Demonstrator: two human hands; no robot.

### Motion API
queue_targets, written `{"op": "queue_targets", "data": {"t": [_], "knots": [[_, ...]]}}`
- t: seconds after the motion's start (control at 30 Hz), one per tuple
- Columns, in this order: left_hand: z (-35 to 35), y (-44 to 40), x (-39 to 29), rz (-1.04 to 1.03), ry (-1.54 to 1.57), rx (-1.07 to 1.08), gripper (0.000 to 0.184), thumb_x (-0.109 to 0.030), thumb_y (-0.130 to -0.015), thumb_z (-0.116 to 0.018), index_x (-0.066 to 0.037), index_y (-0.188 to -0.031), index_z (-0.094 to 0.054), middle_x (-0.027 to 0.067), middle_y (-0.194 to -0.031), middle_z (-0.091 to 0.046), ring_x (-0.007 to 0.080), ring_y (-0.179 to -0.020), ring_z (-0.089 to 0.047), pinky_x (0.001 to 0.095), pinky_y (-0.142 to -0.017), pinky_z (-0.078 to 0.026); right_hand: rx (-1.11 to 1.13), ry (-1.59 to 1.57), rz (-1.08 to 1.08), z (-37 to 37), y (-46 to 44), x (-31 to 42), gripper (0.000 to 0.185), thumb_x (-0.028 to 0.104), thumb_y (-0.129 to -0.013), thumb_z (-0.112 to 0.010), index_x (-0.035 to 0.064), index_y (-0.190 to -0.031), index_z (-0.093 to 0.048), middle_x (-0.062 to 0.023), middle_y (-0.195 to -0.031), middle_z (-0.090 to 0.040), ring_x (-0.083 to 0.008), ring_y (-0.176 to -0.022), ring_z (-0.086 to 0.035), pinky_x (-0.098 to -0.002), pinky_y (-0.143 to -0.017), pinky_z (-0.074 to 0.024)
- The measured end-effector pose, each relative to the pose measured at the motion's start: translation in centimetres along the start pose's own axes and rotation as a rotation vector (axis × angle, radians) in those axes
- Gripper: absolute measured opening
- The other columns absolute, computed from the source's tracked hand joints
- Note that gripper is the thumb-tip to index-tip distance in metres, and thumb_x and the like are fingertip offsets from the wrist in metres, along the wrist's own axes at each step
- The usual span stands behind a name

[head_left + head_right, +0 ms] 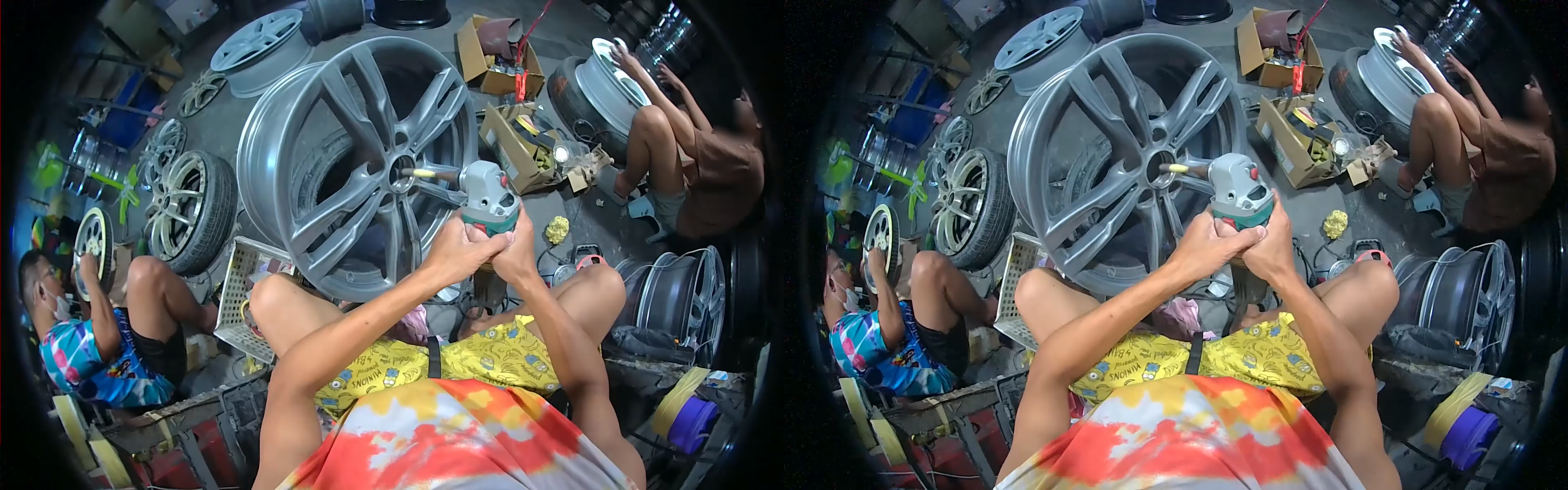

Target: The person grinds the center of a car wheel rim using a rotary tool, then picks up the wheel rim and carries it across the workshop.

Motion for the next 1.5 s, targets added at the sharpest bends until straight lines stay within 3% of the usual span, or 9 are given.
{"op": "queue_targets", "data": {"t": [0.17, 0.2, 0.33, 0.47, 0.67, 0.73, 0.93, 1.2, 1.5], "knots": [[0.2, -1.3, 2.2, 0.029, 0.081, 0.029, 0.064, -0.031, -0.089, -0.086, 0.007, -0.133, -0.059, 0.0088, -0.118, -0.07, 0.0126, -0.102, -0.065, 0.0298, -0.09, -0.054, 0.048, 0.194, 0.095, -0.2, -1.2, 2.4, 0.072, 0.025, -0.072, -0.092, 0.001, -0.127, -0.055, -0.0186, -0.105, -0.077, -0.0288, -0.1, -0.077, -0.0391, -0.086, -0.0583], [0.7, -1.2, 2.8, 0.084, 0.113, 0.018, 0.064, -0.031, -0.089, -0.086, 0.007, -0.132, -0.06, 0.0085, -0.118, -0.071, 0.0128, -0.102, -0.066, 0.03, -0.091, -0.054, 0.054, 0.206, 0.129, -0.7, -1.4, 2.4, 0.076, 0.026, -0.074, -0.091, 0.0031, -0.133, -0.051, -0.022, -0.103, -0.077, -0.0368, -0.1, -0.078, -0.0426, -0.084, -0.0592], [2.3, -1.6, 3.1, 0.069, 0.195, 0.001, 0.062, -0.029, -0.087, -0.089, 0.006, -0.132, -0.062, 0.0113, -0.12, -0.073, 0.0148, -0.107, -0.068, 0.0316, -0.094, -0.055, 0.045, 0.239, 0.154, -2.6, -2.0, 2.2, 0.081, 0.027, -0.076, -0.09, 0.006, -0.139, -0.043, -0.0258, -0.098, -0.076, -0.0468, -0.095, -0.075, -0.0478, -0.081, -0.06], [2.8, -1.0, 3.0, 0.071, 0.197, -0.015, 0.063, -0.033, -0.087, -0.089, 0.006, -0.129, -0.063, 0.0096, -0.113, -0.073, 0.0136, -0.099, -0.068, 0.031, -0.088, -0.056, 0.054, 0.222, 0.086, -3.0, -1.7, 1.9, 0.078, 0.026, -0.076, -0.09, 0.0057, -0.136, -0.045, -0.0246, -0.099, -0.076, -0.0453, -0.095, -0.076, -0.0481, -0.081, -0.0601], [1.8, 0.3, 3.1, 0.219, 0.037, 0.006, 0.069, -0.044, -0.085, -0.088, 0.008, -0.122, -0.062, 0.0067, -0.097, -0.072, 0.0123, -0.082, -0.064, 0.0302, -0.074, -0.055, 0.111, 0.092, -0.073, -2.0, -1.1, 0.1, 0.076, 0.028, -0.074, -0.092, 0.004, -0.133, -0.051, -0.0166, -0.106, -0.076, -0.0263, -0.099, -0.076, -0.0397, -0.087, -0.0584], [1.6, 0.1, 1.2, 0.017, 0.021, -0.029, 0.072, -0.045, -0.083, -0.088, 0.009, -0.123, -0.06, 0.0089, -0.098, -0.072, 0.0136, -0.083, -0.066, 0.0304, -0.076, -0.055, 0.077, 0.029, 0.009, -1.1, -0.9, 1.4, 0.079, 0.028, -0.072, -0.093, 0.0032, -0.134, -0.051, -0.0145, -0.107, -0.075, -0.0208, -0.1, -0.073, -0.0367, -0.088, -0.057], [0.9, 1.2, -1.1, -0.046, -0.083, -0.01, 0.063, -0.032, -0.089, -0.086, 0.008, -0.131, -0.059, 0.0118, -0.115, -0.071, 0.0138, -0.1, -0.067, 0.0295, -0.09, -0.054, 0.055, 0.015, 0.133, -0.3, -0.5, 3.9, 0.083, 0.026, -0.072, -0.094, 0.0032, -0.138, -0.049, -0.0141, -0.109, -0.076, -0.0214, -0.099, -0.074, -0.0359, -0.088, -0.0571], [4.3, 1.4, -0.8, -0.054, -0.008, -0.087, 0.067, -0.028, -0.087, -0.088, 0.011, -0.13, -0.056, 0.0128, -0.115, -0.069, 0.0149, -0.1, -0.066, 0.0305, -0.089, -0.055, 0.034, 0.023, 0.191, -3.7, -1.2, 3.4, 0.084, 0.027, -0.072, -0.093, 0.0028, -0.137, -0.046, -0.0204, -0.101, -0.076, -0.0326, -0.096, -0.078, -0.0404, -0.085, -0.059], [6.0, 1.8, 1.1, -0.019, -0.144, -0.094, 0.065, -0.027, -0.086, -0.086, 0.012, -0.128, -0.055, 0.0136, -0.11, -0.071, 0.016, -0.097, -0.067, 0.0318, -0.086, -0.056, 0.063, -0.028, 0.176, -5.2, -0.6, 2.8, 0.084, 0.026, -0.074, -0.091, 0.0027, -0.139, -0.043, -0.021, -0.101, -0.076, -0.0333, -0.097, -0.078, -0.0404, -0.085, -0.0587]]}}
Point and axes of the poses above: each hand's wrist, its own y-axis away from the middle knuckle, its own z-axis out of the back of the hand, x = y × z, the point moved 10 cm from there along -y, towards the middle knuckle
